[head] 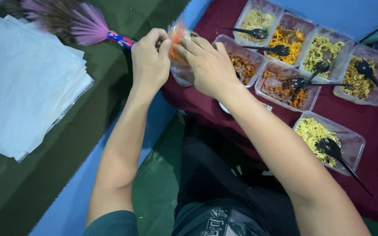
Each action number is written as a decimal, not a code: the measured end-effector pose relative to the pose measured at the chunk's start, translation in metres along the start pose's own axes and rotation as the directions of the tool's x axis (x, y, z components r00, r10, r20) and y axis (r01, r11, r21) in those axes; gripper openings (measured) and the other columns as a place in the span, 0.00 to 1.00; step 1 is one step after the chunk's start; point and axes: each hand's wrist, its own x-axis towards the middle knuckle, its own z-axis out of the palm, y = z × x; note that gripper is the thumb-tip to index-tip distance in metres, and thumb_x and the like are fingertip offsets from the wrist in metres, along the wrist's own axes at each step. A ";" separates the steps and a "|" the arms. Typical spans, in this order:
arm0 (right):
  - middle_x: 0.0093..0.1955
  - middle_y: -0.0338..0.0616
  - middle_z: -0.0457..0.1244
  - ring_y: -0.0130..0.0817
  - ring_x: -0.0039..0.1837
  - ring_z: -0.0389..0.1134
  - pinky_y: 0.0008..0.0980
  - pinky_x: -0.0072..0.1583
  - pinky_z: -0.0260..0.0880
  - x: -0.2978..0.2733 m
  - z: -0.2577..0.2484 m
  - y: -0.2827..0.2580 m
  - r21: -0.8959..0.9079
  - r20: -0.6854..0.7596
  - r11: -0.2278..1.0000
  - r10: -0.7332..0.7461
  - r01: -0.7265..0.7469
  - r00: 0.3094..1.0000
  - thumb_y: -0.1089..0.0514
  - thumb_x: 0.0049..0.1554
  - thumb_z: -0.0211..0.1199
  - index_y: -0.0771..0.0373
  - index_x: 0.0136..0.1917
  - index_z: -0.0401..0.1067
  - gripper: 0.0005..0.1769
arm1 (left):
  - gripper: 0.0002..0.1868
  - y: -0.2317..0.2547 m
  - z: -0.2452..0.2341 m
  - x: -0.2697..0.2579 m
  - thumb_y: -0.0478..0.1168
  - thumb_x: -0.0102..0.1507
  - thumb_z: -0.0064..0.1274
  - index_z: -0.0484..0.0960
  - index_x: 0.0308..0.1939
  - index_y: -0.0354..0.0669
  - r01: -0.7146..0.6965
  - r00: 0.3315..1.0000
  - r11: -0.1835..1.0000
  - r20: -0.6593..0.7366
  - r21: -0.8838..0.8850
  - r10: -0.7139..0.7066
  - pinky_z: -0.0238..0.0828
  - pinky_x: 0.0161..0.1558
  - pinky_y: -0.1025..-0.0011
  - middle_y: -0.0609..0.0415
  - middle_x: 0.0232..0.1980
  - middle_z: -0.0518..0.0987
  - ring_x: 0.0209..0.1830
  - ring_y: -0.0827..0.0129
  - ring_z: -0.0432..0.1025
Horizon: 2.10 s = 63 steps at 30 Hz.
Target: Prepare a meal by scooping various ingredients from containers into a plastic bowl and adding condiments from packets.
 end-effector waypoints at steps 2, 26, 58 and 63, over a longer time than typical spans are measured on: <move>0.70 0.37 0.61 0.41 0.71 0.58 0.49 0.54 0.59 0.000 -0.003 0.001 0.043 0.020 0.999 0.003 -0.004 1.000 0.49 0.58 0.65 0.54 0.72 0.66 0.30 | 0.05 0.004 -0.001 0.000 0.30 0.65 0.50 0.74 0.34 0.42 0.030 0.999 0.999 -0.020 0.020 -0.029 0.65 0.37 0.62 0.55 0.31 0.78 0.30 0.60 0.72; 0.60 0.49 0.66 0.53 0.58 0.64 0.51 0.53 0.67 -0.015 0.005 0.031 0.331 -0.314 0.940 0.031 0.079 0.949 0.64 0.55 0.70 0.66 0.58 0.76 0.16 | 0.16 0.024 0.018 0.001 0.50 0.61 0.65 0.89 0.42 0.43 -0.140 0.987 0.866 0.140 0.479 0.082 0.71 0.41 0.59 0.47 0.46 0.67 0.46 0.53 0.61; 0.51 0.41 0.67 0.46 0.53 0.60 0.45 0.48 0.54 -0.024 0.014 0.008 0.206 -0.261 0.979 0.047 0.008 0.964 0.60 0.61 0.57 0.58 0.50 0.75 0.07 | 0.07 0.056 -0.009 0.001 0.37 0.73 0.46 0.74 0.41 0.39 -0.067 0.965 0.962 -0.262 -0.263 -0.005 0.72 0.38 0.75 0.54 0.37 0.76 0.34 0.72 0.74; 0.64 0.49 0.68 0.41 0.67 0.68 0.38 0.68 0.65 -0.063 -0.018 -0.002 0.816 -0.191 0.561 0.490 -0.140 0.851 0.51 0.68 0.52 0.65 0.66 0.71 0.20 | 0.07 0.078 -0.002 -0.023 0.37 0.74 0.47 0.74 0.43 0.37 -0.067 0.983 0.936 -0.184 -0.347 0.003 0.73 0.40 0.74 0.51 0.39 0.77 0.35 0.69 0.75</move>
